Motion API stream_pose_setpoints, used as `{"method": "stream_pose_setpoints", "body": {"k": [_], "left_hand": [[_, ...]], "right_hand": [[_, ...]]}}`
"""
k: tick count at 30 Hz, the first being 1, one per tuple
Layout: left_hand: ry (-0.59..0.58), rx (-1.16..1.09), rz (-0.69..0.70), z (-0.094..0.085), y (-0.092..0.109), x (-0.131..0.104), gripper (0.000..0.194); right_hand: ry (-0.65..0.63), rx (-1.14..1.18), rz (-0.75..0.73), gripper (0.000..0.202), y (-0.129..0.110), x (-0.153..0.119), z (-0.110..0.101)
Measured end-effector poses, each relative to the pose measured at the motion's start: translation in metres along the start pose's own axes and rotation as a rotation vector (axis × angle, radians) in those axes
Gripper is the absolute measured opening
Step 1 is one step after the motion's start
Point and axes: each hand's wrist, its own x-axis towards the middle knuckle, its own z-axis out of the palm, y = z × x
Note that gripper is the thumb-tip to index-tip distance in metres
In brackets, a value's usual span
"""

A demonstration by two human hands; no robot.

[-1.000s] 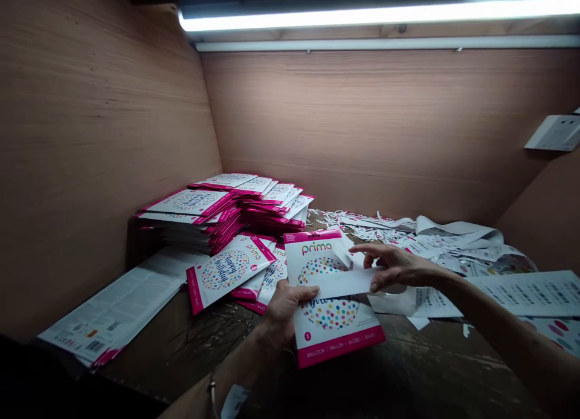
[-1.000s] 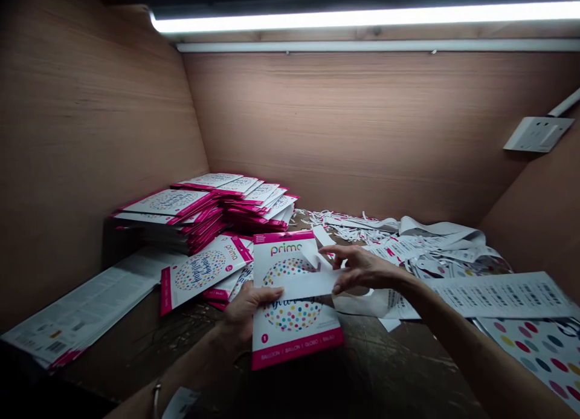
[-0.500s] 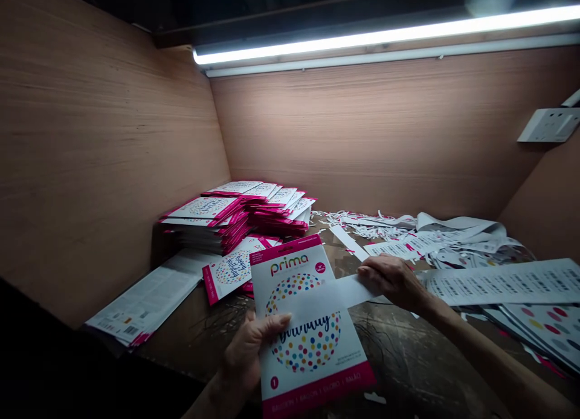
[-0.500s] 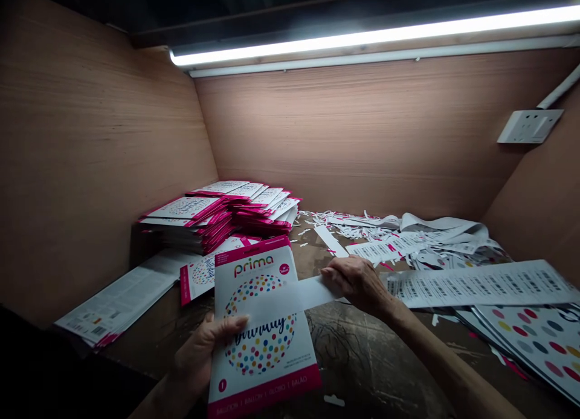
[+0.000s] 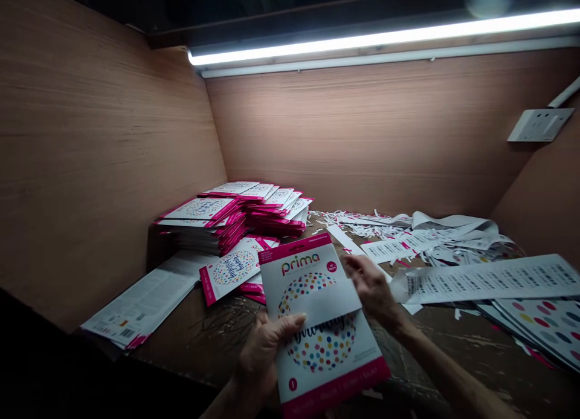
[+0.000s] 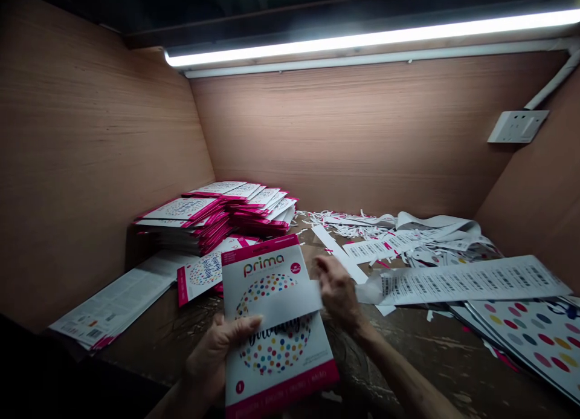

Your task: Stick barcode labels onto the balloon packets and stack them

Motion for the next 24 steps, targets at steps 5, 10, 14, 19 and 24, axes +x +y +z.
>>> {"method": "stream_pose_setpoints", "body": {"k": [5, 10, 14, 19, 24], "left_hand": [[0.090, 0.147, 0.124, -0.003, 0.003, 0.002, 0.028], [0.016, 0.275, 0.235, -0.005, -0.003, 0.003, 0.024], [0.099, 0.380, 0.283, -0.008, 0.004, 0.002, 0.024], [0.135, 0.240, 0.220, -0.004, 0.017, 0.000, 0.030], [0.234, 0.138, 0.113, -0.006, 0.013, 0.002, 0.037]], "right_hand": [[0.125, -0.083, -0.138, 0.017, -0.003, 0.011, -0.022], [-0.094, -0.230, -0.276, 0.022, -0.019, 0.005, -0.013], [-0.306, -0.234, -0.129, 0.031, -0.007, 0.005, -0.006], [-0.199, -0.190, -0.071, 0.036, 0.000, 0.005, -0.013], [-0.069, -0.309, -0.227, 0.031, 0.001, 0.013, -0.022]]}}
